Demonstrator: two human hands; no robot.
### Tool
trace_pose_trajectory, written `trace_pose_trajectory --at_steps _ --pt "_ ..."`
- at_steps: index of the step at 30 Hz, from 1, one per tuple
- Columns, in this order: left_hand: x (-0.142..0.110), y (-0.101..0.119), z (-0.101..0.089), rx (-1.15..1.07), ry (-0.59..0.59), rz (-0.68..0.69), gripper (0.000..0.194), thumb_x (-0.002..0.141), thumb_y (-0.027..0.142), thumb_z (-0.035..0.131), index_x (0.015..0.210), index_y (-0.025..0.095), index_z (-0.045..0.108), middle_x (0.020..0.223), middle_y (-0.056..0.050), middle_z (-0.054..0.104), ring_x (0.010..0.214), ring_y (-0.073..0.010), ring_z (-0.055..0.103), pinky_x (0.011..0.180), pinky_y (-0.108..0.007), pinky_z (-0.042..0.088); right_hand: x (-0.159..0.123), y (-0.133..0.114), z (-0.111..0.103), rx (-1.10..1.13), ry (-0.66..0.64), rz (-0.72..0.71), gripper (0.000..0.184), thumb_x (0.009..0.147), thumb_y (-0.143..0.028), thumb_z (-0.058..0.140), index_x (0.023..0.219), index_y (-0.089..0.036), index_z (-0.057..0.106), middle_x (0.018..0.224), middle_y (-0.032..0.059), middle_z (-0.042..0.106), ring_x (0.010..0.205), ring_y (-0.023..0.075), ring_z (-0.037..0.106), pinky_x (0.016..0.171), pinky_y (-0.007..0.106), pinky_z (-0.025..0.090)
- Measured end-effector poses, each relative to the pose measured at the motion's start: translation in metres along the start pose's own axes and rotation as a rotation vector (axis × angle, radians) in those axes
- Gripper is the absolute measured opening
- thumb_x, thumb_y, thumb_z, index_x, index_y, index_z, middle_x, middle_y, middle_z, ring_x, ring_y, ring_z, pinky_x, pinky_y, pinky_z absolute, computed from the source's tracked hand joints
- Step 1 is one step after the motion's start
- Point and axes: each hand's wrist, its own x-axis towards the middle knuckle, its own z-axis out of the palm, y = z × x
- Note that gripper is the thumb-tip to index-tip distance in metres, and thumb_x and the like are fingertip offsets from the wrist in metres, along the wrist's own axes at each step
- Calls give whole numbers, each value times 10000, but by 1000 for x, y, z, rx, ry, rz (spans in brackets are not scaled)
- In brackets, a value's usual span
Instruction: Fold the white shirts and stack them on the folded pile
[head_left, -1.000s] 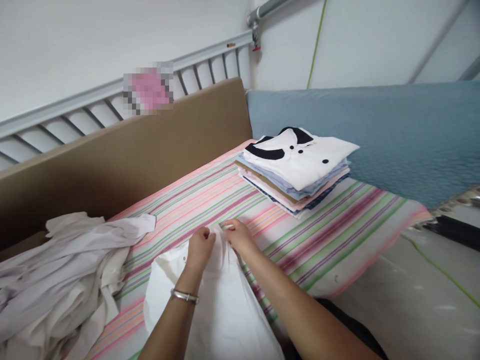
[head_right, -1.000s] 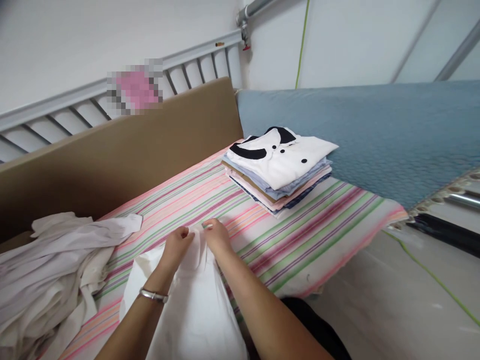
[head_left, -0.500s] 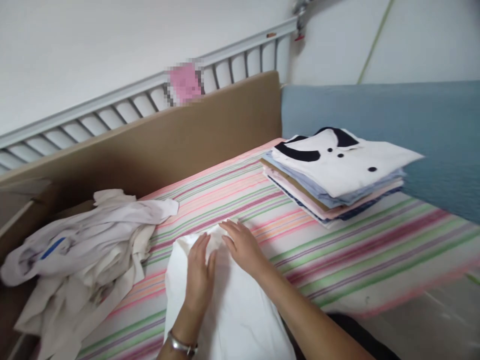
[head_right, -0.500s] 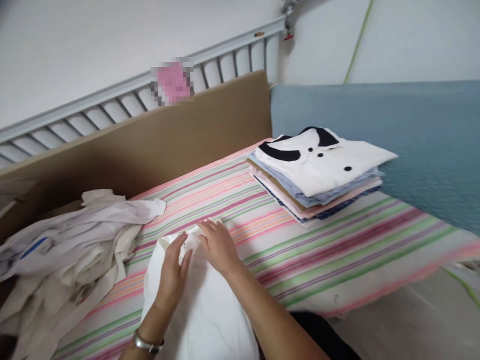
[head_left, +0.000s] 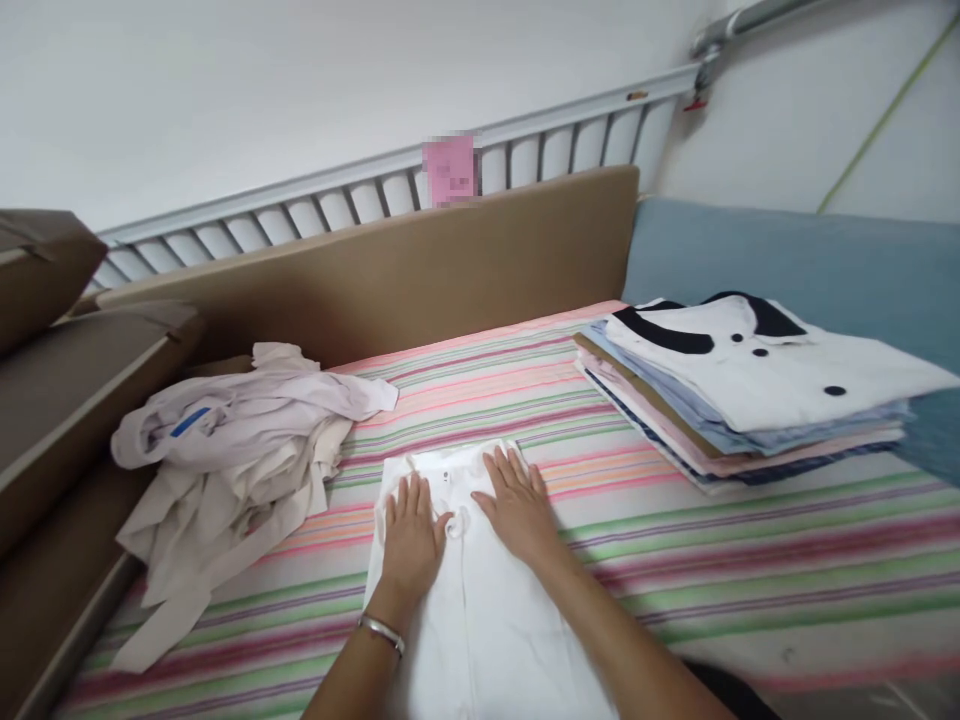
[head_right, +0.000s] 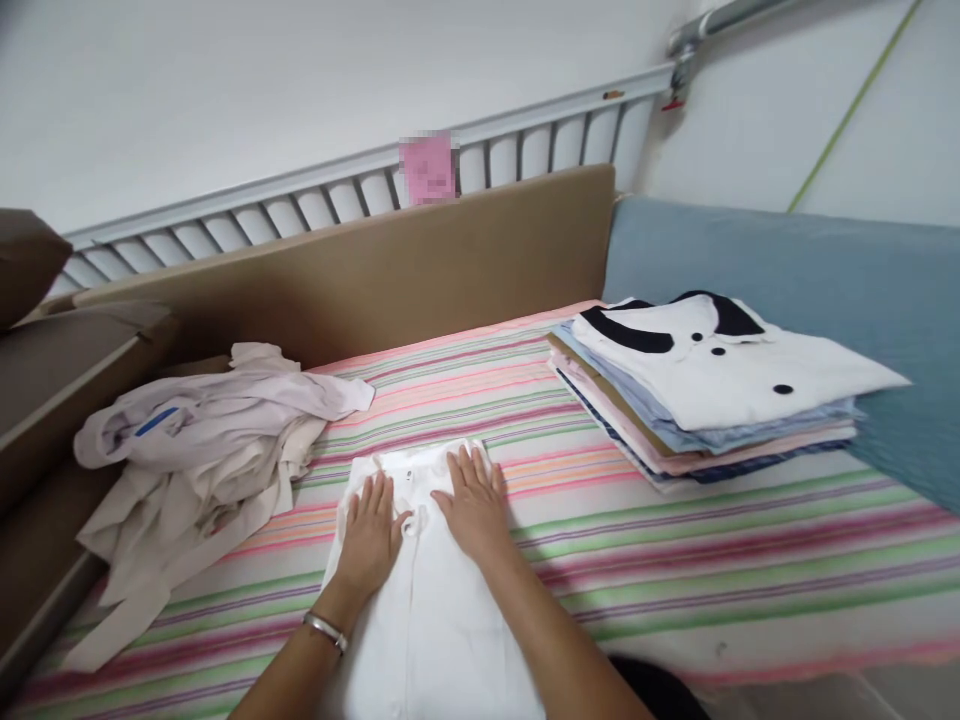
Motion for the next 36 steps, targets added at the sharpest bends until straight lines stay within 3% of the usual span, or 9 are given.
trace_pose_trajectory --at_steps 4,8,13,16,18,22,26,31,36 --pt "-3 0 -1 -13 11 -14 561 895 416 317 1370 117 324 1443 -150 310 1358 -296 198 1072 -529 247 2 -2 -8 -35 124 -3 500 900 -428 346 1345 -205 398 1452 81 313 1365 255 174 1085 519 96" --pt "-5 0 -6 -75 59 -41 573 892 417 330 1392 143 275 1451 -135 301 1364 -284 183 1072 -533 246 12 2 -24 -46 249 -109 399 904 -356 345 1228 -203 522 1369 101 445 1325 248 283 1078 495 160" --pt "-30 2 -20 -105 60 -198 598 870 470 354 1372 145 333 1455 -152 287 1355 -327 189 1049 -536 277 49 -6 -33 -95 84 -199 381 888 -354 396 1208 -203 540 1317 95 506 1284 232 360 1078 483 168" --pt "-53 6 -24 -114 -5 -250 586 843 474 413 1341 166 402 1433 -169 327 1327 -377 237 1014 -541 320 63 -33 -33 -113 -45 -216 462 856 -423 457 1243 -177 517 1328 115 492 1278 245 370 1076 472 190" --pt "-64 11 -23 -130 -3 -254 592 830 448 448 1361 199 368 1443 -165 309 1324 -387 238 1008 -543 326 59 -55 -28 -114 -84 -307 504 847 -413 478 1293 -180 470 1391 110 414 1321 237 299 1091 449 170" --pt "-72 18 -16 -183 63 -314 623 810 444 487 1380 255 319 1465 -150 271 1338 -389 196 1016 -560 305 38 -83 -1 -115 -168 -472 501 898 -339 378 1388 -248 324 1465 45 289 1369 177 171 1110 411 141" --pt "-68 22 -15 -248 60 -374 646 790 524 476 1368 268 342 1467 -153 263 1344 -406 156 1026 -583 267 46 -72 35 -202 -265 -341 509 929 -392 267 1404 -211 293 1478 70 244 1373 193 150 1098 432 167" --pt "-62 25 -14 -272 -18 -424 715 749 580 492 1359 236 349 1458 -171 270 1341 -428 133 1050 -605 191 74 -52 46 -202 -288 -299 540 915 -430 303 1399 -190 304 1479 82 237 1370 194 160 1104 406 173" --pt "-56 30 -16 -283 -89 -474 739 689 564 577 1330 244 400 1448 -158 292 1340 -435 127 1055 -627 138 65 -87 17 -28 -68 -316 447 891 -338 364 1288 -165 479 1423 87 368 1323 180 302 1080 361 274"
